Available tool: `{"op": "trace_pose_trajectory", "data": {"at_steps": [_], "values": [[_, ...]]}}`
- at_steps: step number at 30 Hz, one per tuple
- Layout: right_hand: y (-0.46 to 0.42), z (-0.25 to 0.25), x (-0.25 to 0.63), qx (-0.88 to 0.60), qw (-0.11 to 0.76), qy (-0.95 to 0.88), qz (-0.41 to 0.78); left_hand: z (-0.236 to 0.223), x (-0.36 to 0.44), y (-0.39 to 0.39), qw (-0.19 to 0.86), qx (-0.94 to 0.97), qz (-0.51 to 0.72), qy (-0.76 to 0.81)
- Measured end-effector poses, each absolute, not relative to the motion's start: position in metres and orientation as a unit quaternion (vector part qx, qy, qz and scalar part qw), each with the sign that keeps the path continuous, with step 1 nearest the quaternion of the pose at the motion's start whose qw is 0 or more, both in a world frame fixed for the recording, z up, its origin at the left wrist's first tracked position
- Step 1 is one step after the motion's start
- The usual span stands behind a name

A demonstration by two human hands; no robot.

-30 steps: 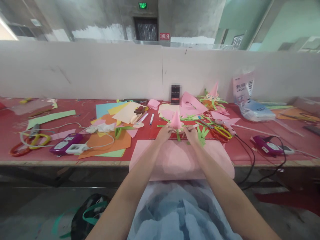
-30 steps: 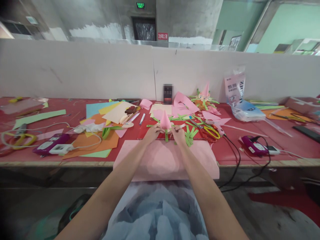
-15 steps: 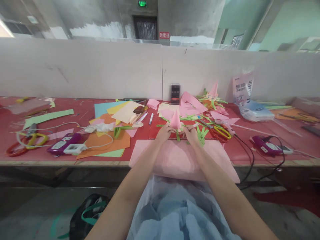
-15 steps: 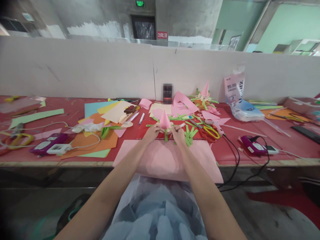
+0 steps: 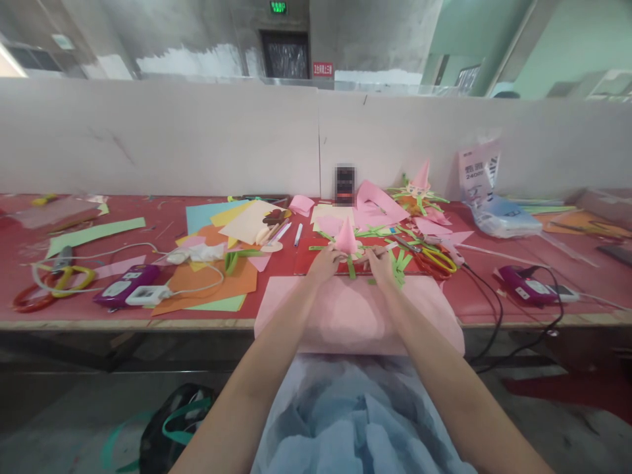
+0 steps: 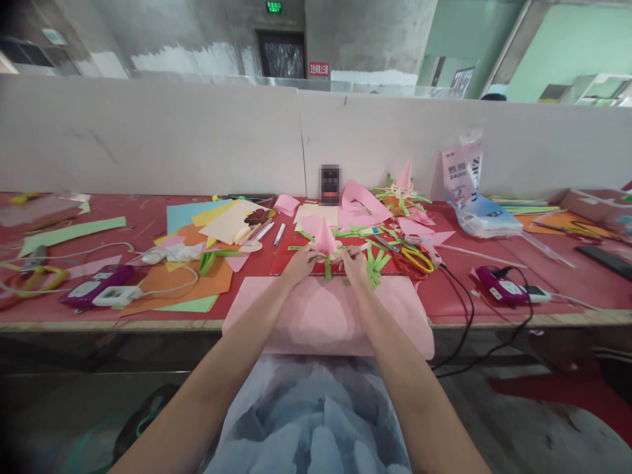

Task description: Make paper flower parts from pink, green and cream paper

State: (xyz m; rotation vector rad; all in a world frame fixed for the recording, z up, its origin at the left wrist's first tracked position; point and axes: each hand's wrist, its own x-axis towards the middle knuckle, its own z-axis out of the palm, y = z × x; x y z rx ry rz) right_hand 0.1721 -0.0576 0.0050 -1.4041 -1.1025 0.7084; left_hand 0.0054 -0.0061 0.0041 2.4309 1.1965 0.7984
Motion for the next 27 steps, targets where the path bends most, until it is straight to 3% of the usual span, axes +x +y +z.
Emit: {"op": "trace_pose_trajectory", "data": {"at_steps": [8,27], "values": [[-0.0567,0.0046,0.1705,-0.489,0.651,-0.466,0.348,0.0081,0.0067,-0.0125,0.097,0.864,0.211,0.446],[-0.0584,0.0088,0.1716,-0.554,0.596,-0.505,0.289,0.0020,0.0047,-0.0054,0.151,0.852,0.298,0.404]]}}
